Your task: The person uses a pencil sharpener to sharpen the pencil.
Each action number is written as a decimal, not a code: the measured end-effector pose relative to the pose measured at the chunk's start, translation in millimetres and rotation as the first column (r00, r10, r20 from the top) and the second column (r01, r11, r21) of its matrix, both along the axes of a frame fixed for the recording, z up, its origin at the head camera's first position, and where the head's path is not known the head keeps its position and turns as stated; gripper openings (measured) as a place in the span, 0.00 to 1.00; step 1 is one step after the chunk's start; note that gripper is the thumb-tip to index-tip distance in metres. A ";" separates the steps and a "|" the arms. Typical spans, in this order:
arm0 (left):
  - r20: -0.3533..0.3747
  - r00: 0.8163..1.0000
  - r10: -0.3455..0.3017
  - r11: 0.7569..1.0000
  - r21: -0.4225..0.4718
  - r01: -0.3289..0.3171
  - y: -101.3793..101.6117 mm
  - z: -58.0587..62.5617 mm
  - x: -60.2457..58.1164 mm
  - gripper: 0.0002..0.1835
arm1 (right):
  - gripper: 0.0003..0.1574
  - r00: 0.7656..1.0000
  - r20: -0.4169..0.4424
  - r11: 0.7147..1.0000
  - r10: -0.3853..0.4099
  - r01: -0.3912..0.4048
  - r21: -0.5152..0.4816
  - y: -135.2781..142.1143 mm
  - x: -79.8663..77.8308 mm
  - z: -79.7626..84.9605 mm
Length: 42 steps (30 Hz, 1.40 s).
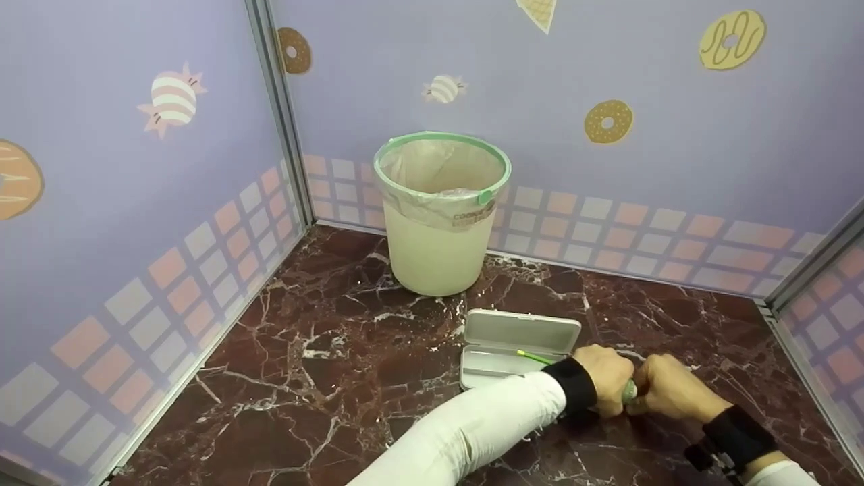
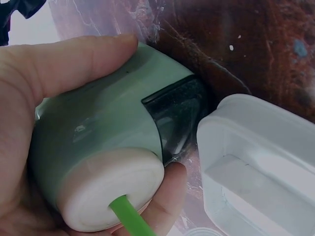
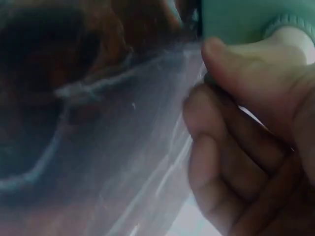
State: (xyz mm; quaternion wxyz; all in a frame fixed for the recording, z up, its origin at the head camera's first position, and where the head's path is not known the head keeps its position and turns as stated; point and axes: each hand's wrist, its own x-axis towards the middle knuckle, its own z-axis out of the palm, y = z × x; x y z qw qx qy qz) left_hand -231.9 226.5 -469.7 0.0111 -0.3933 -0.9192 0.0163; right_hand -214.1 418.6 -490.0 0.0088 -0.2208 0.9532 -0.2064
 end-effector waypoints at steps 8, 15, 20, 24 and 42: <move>0.006 1.000 -0.006 1.000 -0.001 0.006 1.2 -1.8 -1.3 0.16 | 0.15 0.999 0.029 1.000 0.021 -0.021 0.005 -1.3 7.1 -4.0; 0.031 1.000 -0.002 1.000 0.004 0.002 0.4 -0.9 -3.5 0.22 | 0.18 0.999 -0.043 0.998 0.027 -0.025 0.062 -1.9 7.2 -2.9; 0.064 0.998 -0.008 0.999 0.045 0.005 -8.9 -3.8 -4.4 0.44 | 0.20 1.000 -0.029 0.996 -0.011 0.013 0.091 -3.5 7.5 -4.6; 0.075 0.996 -0.052 0.996 0.071 0.047 -32.2 1.4 -6.5 0.43 | 0.19 0.999 -0.020 0.994 -0.030 0.032 0.106 -4.9 8.5 -6.9; -0.029 0.999 -0.033 0.991 0.127 0.037 -96.3 2.4 -33.6 0.07 | 0.56 0.996 -0.053 0.965 -0.078 0.088 0.248 -54.5 17.5 50.7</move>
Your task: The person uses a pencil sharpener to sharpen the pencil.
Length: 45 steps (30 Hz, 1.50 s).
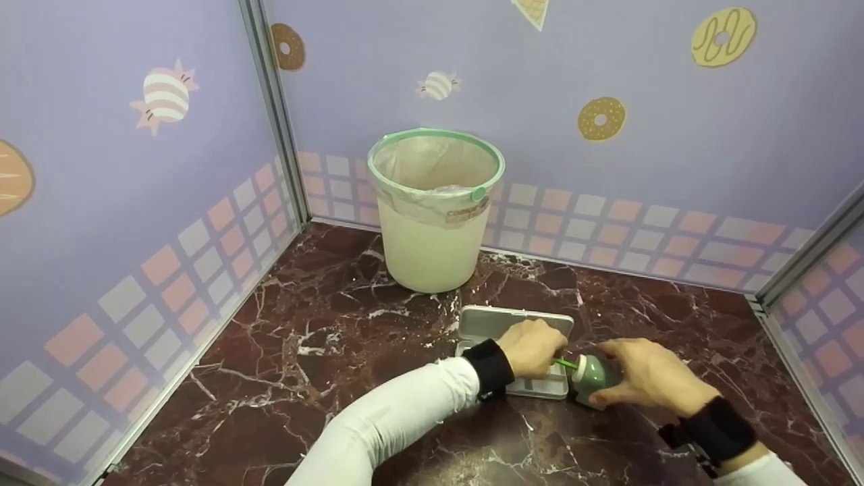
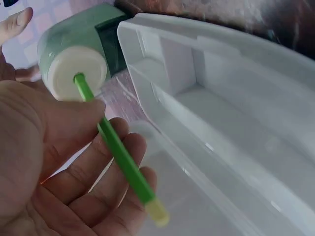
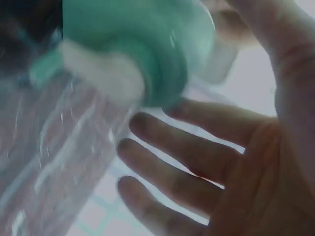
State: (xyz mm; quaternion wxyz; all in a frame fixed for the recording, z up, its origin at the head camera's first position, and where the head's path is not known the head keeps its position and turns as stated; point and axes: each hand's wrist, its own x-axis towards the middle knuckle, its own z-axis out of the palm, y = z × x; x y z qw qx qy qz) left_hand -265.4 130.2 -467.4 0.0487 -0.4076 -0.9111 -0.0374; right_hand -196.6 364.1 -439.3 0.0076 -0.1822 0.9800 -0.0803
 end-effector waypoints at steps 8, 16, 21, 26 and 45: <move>0.009 1.000 -0.010 1.000 -0.019 0.010 6.9 -2.5 3.6 0.09 | 0.33 0.990 -0.125 0.994 0.071 -0.081 -0.075 -14.8 -17.0 -42.4; 0.013 1.000 -0.026 0.999 -0.025 0.026 4.5 -2.7 4.9 0.08 | 0.24 0.951 -0.288 0.983 0.113 -0.149 -0.105 -12.7 -20.0 -62.7; -0.030 0.999 -0.022 1.000 -0.021 0.021 4.9 -4.5 4.9 0.07 | 0.21 0.939 -0.337 0.989 0.063 -0.105 -0.108 -14.3 -21.6 -67.6; -0.107 0.994 -0.026 0.999 -0.025 0.024 5.8 -7.2 5.3 0.04 | 0.20 0.935 -0.353 0.991 0.040 -0.082 -0.105 -15.3 -22.9 -69.4; -0.297 0.952 -0.071 0.996 -0.070 0.053 9.6 -13.1 10.5 0.02 | 0.22 0.938 -0.345 0.991 0.022 -0.066 -0.117 -17.0 -22.6 -70.5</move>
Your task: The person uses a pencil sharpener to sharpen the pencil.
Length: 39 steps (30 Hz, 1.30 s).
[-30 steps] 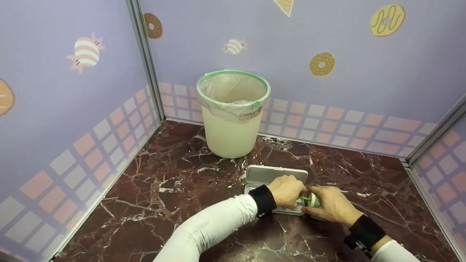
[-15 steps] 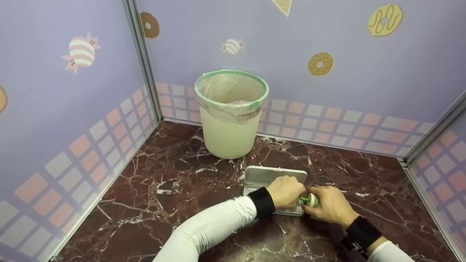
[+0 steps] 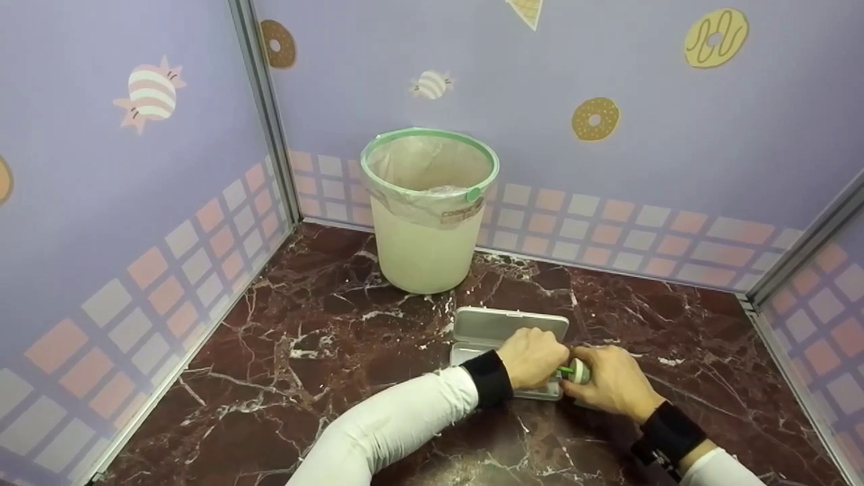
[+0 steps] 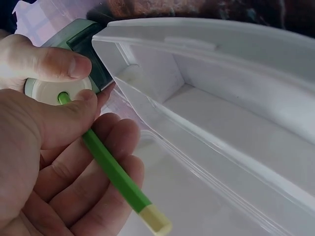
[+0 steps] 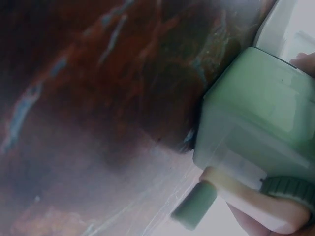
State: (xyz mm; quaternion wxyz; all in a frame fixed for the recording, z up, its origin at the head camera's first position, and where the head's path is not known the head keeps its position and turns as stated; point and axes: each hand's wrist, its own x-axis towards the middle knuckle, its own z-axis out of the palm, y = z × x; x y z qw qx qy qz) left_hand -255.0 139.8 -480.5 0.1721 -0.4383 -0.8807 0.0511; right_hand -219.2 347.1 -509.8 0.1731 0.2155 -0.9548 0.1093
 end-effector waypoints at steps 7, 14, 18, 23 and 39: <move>-0.025 1.000 -0.017 1.000 -0.019 0.016 1.0 -0.7 0.3 0.06 | 0.22 1.000 -0.003 1.000 0.021 -0.021 -0.004 1.2 -0.2 -0.2; -0.058 0.998 -0.030 0.999 -0.021 0.029 1.6 -2.8 0.0 0.07 | 0.20 0.999 -0.025 0.999 0.035 -0.035 -0.003 1.0 0.1 -0.2; -0.058 0.998 -0.034 0.999 -0.022 0.033 1.3 -3.8 0.0 0.07 | 0.18 0.999 -0.026 1.000 0.028 -0.028 0.005 0.7 0.5 -0.4; -0.053 0.998 -0.032 0.999 -0.019 0.031 0.4 -4.7 0.2 0.07 | 0.20 0.999 -0.032 1.000 0.023 -0.023 0.000 -0.1 0.1 -1.2; 0.018 0.999 -0.036 0.999 -0.039 0.036 -2.9 -3.8 -4.5 0.05 | 0.21 0.999 -0.037 1.000 -0.018 0.018 0.016 -1.5 -1.0 -1.0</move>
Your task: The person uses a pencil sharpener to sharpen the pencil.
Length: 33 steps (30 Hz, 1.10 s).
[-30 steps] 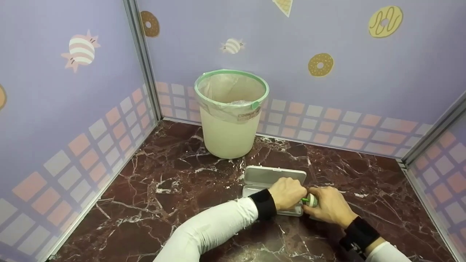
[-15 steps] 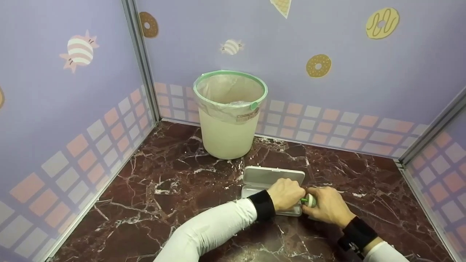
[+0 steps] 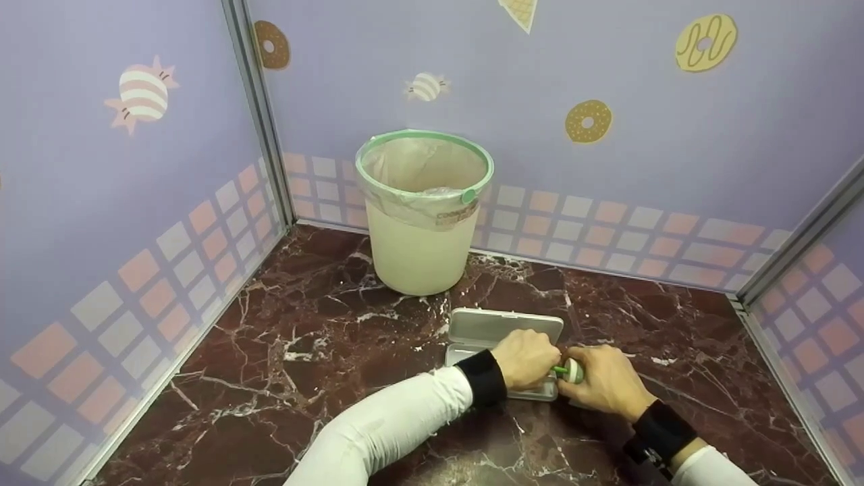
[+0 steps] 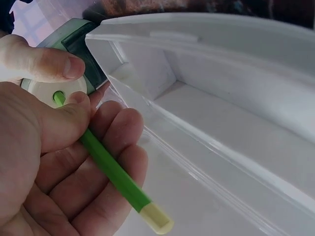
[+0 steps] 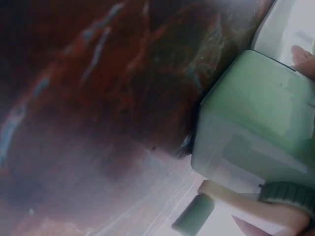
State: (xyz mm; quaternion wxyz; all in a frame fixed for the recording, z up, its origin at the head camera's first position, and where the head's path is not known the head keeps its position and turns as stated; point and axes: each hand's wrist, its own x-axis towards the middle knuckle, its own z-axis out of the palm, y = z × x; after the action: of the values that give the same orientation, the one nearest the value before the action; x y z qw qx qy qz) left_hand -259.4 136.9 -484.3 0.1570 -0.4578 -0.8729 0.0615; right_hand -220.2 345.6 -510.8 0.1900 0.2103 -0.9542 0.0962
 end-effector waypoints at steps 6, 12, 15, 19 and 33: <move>0.013 1.000 -0.010 1.000 -0.006 0.010 -2.0 4.3 -0.4 0.06 | 0.20 1.000 0.004 1.000 0.014 -0.014 -0.009 -0.9 -0.6 1.3; -0.001 1.000 -0.027 1.000 -0.016 0.027 -1.7 5.2 -0.8 0.05 | 0.17 1.000 0.004 1.000 0.002 -0.002 -0.005 -0.4 -0.4 4.2; -0.001 0.999 -0.033 0.999 -0.014 0.033 -1.5 4.2 -1.3 0.06 | 0.16 1.000 0.014 1.000 -0.004 0.004 -0.003 -0.2 -0.6 4.4; -0.001 0.999 -0.040 0.999 -0.013 0.040 -2.4 4.2 -1.5 0.07 | 0.16 1.000 0.017 1.000 -0.007 0.007 -0.002 -0.1 -0.5 4.2; 0.005 0.997 -0.081 0.996 -0.041 0.081 -4.7 1.9 -2.0 0.05 | 0.18 1.000 -0.003 1.000 0.005 -0.005 -0.009 -0.1 0.8 -1.1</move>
State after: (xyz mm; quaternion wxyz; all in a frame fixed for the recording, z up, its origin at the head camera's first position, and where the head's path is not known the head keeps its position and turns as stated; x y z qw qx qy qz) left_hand -261.4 132.2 -482.4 0.1484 -0.4959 -0.8526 0.0722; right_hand -219.3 345.5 -511.9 0.1922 0.2122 -0.9529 0.1005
